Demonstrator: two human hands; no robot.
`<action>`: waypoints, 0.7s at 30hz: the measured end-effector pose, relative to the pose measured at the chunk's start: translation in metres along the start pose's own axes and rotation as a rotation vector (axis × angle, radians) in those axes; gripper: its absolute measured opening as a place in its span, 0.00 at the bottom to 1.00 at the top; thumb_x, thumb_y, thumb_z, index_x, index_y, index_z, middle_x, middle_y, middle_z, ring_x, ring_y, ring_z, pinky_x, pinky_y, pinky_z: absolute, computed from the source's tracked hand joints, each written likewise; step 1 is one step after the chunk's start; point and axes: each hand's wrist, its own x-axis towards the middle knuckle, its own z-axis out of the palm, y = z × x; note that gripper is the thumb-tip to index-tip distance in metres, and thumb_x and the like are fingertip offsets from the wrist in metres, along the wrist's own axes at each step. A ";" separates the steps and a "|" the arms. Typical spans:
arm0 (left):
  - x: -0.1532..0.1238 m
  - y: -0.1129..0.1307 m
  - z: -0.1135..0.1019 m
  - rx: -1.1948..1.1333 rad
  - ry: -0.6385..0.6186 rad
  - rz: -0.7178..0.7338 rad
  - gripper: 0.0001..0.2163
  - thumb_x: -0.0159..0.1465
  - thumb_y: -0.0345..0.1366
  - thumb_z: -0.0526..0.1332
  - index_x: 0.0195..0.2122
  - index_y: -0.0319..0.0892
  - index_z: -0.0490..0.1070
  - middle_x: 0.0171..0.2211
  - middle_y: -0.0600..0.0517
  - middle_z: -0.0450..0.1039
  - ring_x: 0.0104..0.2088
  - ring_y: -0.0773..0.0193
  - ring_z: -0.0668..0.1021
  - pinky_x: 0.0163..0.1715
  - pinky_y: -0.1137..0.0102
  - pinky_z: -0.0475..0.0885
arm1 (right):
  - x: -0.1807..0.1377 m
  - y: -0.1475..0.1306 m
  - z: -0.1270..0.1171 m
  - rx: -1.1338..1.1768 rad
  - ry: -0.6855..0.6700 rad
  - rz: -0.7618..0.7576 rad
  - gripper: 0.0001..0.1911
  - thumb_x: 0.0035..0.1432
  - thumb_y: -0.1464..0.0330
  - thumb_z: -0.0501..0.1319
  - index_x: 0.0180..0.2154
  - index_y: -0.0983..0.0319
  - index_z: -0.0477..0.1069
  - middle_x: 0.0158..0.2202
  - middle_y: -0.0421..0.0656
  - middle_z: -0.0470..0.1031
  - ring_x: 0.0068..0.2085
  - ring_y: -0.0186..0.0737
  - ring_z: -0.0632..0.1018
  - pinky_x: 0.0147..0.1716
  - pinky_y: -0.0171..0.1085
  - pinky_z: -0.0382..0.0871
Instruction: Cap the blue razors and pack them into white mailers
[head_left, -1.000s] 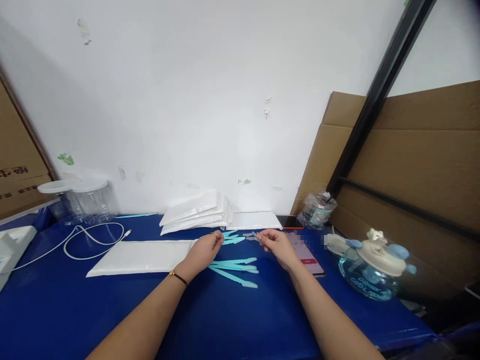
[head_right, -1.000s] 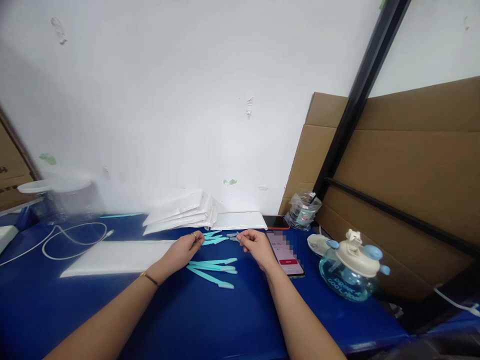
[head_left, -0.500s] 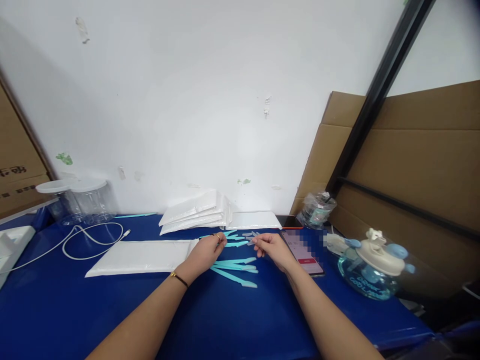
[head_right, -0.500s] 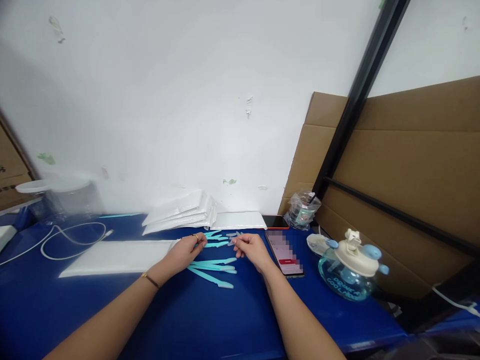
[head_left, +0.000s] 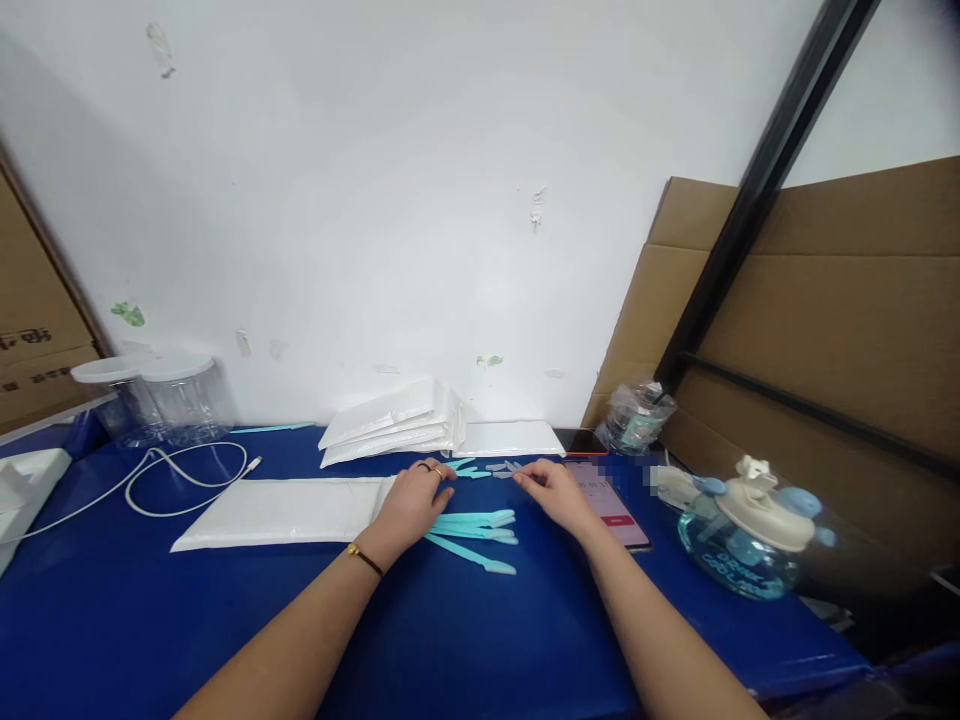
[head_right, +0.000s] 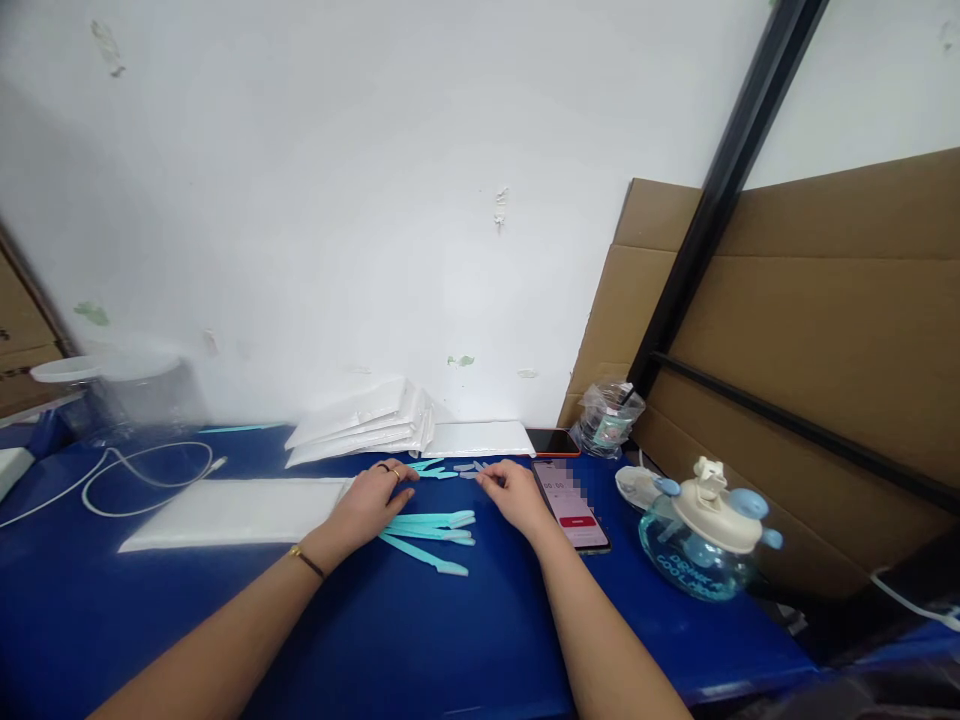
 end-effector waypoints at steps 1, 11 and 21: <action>0.001 -0.005 0.000 0.057 0.036 -0.018 0.12 0.62 0.35 0.52 0.45 0.46 0.69 0.44 0.49 0.69 0.46 0.58 0.68 0.43 0.66 0.62 | 0.002 0.004 -0.002 -0.079 0.054 -0.007 0.10 0.53 0.64 0.58 0.32 0.60 0.76 0.30 0.44 0.74 0.32 0.41 0.73 0.33 0.37 0.64; 0.006 -0.021 0.008 0.223 0.034 -0.046 0.08 0.62 0.34 0.54 0.39 0.45 0.70 0.42 0.48 0.69 0.46 0.57 0.66 0.42 0.65 0.60 | 0.002 -0.006 0.013 -0.450 -0.084 -0.128 0.08 0.57 0.70 0.56 0.36 0.59 0.72 0.37 0.43 0.67 0.35 0.36 0.72 0.35 0.33 0.62; 0.005 -0.009 -0.004 0.193 0.097 -0.049 0.11 0.65 0.35 0.46 0.35 0.42 0.68 0.37 0.48 0.71 0.42 0.59 0.69 0.39 0.66 0.59 | -0.002 -0.008 0.011 -0.226 -0.019 -0.132 0.05 0.56 0.71 0.53 0.30 0.61 0.67 0.29 0.41 0.71 0.28 0.35 0.71 0.29 0.32 0.61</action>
